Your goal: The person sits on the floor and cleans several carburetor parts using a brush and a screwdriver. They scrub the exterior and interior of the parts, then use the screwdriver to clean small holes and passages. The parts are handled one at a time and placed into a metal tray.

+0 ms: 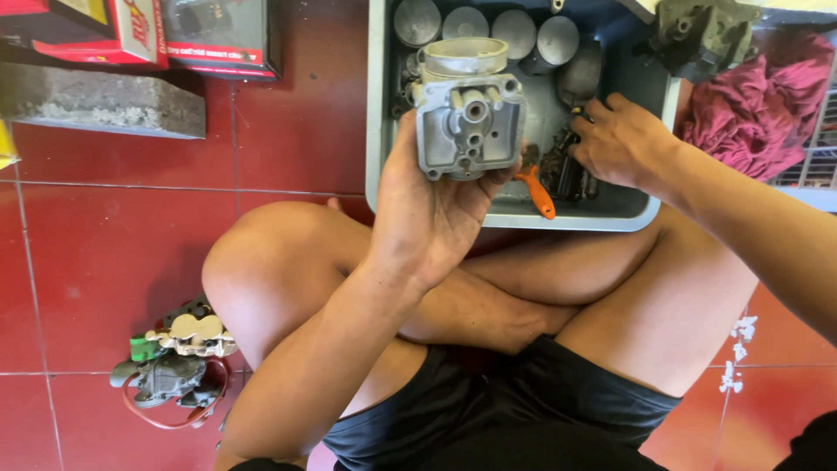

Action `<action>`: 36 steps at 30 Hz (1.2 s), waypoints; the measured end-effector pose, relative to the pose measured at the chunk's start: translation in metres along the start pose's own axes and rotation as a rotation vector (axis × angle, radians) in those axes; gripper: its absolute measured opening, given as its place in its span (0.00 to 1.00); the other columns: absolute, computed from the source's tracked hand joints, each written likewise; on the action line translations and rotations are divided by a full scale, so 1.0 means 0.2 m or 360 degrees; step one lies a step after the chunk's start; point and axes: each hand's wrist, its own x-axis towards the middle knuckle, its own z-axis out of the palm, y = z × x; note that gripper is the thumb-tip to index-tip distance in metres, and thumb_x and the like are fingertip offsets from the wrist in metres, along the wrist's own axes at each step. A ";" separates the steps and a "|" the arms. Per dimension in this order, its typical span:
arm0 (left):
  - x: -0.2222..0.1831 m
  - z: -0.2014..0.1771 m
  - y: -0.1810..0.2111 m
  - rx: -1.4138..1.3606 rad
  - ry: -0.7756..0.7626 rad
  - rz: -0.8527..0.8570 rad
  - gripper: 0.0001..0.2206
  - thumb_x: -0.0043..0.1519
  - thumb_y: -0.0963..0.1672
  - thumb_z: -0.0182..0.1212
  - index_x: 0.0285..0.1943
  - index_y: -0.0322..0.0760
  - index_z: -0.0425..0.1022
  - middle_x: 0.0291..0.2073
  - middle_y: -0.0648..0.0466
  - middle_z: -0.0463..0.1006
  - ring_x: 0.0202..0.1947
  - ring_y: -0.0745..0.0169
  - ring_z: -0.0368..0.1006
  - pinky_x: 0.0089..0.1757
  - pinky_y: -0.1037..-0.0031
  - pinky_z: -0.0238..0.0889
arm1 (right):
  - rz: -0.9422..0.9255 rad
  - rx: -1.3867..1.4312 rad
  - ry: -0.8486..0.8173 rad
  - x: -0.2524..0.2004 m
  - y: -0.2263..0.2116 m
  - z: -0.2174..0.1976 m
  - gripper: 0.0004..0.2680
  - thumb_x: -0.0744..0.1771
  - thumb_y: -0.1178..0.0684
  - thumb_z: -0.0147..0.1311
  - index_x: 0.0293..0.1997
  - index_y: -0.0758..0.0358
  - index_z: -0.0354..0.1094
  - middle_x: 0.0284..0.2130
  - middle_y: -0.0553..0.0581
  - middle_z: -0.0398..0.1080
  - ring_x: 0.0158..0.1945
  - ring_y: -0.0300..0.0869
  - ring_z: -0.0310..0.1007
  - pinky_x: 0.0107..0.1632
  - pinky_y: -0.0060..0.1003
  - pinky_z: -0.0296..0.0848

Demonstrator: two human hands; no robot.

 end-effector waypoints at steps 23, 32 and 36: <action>-0.03 0.08 0.04 0.0137 0.0102 -0.0025 0.18 0.69 0.48 0.49 0.59 0.30 0.72 0.50 0.40 0.78 0.44 0.43 0.77 0.46 0.62 0.74 | 0.0915 0.0922 0.0342 0.01 -0.15 0.00 0.10 0.65 0.46 0.54 0.40 0.60 0.72 0.26 0.64 0.77 0.30 0.62 0.79 0.28 0.52 0.74; -0.01 0.08 0.05 0.0190 0.0223 -0.0021 0.21 0.68 0.50 0.47 0.59 0.27 0.73 0.47 0.37 0.79 0.43 0.44 0.77 0.45 0.63 0.74 | 0.1095 0.1454 0.0176 0.22 -0.24 0.16 0.06 0.64 0.60 0.51 0.41 0.68 0.70 0.32 0.71 0.75 0.37 0.66 0.76 0.41 0.54 0.76; 0.00 0.07 0.05 0.0149 0.0166 0.0016 0.20 0.68 0.50 0.48 0.59 0.30 0.72 0.48 0.39 0.78 0.43 0.44 0.77 0.45 0.63 0.74 | 0.1176 0.1490 0.0151 0.21 -0.23 0.14 0.11 0.63 0.59 0.56 0.48 0.69 0.67 0.36 0.75 0.75 0.39 0.69 0.78 0.42 0.55 0.78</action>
